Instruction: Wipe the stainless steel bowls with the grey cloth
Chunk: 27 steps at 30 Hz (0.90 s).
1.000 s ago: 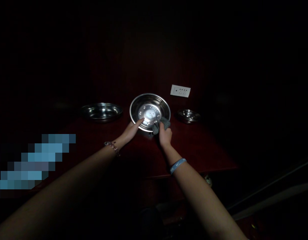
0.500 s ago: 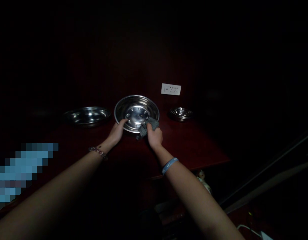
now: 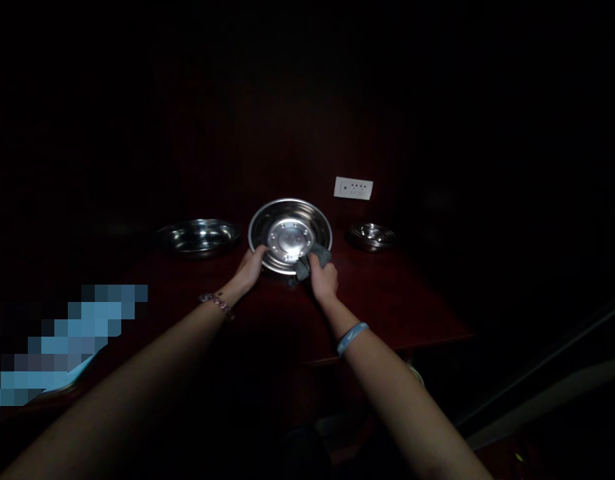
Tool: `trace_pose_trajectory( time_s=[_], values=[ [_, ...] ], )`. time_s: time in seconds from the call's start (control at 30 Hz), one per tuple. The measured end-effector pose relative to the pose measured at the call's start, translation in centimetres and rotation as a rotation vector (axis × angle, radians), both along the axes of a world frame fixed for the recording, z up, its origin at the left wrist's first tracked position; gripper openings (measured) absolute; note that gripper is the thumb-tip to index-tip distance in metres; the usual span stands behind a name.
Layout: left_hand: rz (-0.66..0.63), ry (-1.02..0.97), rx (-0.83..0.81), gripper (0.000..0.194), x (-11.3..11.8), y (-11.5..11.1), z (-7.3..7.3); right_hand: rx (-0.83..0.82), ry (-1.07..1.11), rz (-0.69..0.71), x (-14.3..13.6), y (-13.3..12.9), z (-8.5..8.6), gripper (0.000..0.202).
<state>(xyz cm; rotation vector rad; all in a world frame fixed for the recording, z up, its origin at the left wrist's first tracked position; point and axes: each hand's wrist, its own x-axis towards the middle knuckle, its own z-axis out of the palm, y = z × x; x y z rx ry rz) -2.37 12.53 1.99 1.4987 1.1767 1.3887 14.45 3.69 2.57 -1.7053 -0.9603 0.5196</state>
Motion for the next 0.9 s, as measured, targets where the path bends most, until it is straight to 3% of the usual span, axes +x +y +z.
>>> trace_pose_trajectory(
  time_s=[0.2, 0.43, 0.53, 0.7, 0.8, 0.9],
  values=[
    [-0.072, -0.044, -0.016, 0.029, -0.9, -1.0, 0.9, 0.053, 0.031, -0.026, 0.4, 0.3, -0.3, 0.046],
    [-0.141, -0.016, 0.064, 0.034, 0.0, -2.6, 0.9, 0.255, 0.082, 0.051, 0.6, 0.9, -1.2, 0.045],
    [-0.041, -0.114, 0.138, 0.041, 0.8, -2.8, 0.7, 0.236, 0.057, 0.060, 0.5, 1.1, -1.7, 0.045],
    [-0.140, -0.157, 0.158, 0.056, 2.3, -3.5, 0.3, 0.201, 0.077, 0.022, 0.6, 1.2, -2.2, 0.051],
    [-0.167, -0.156, 0.169, 0.051, 2.9, -4.0, 0.1, 0.218, 0.127, 0.041, 0.6, 1.3, -2.3, 0.057],
    [-0.100, -0.207, 0.100, 0.038, 2.6, -3.8, 0.0, 0.182, 0.119, 0.091, 0.6, 1.5, -2.4, 0.058]
  ],
)
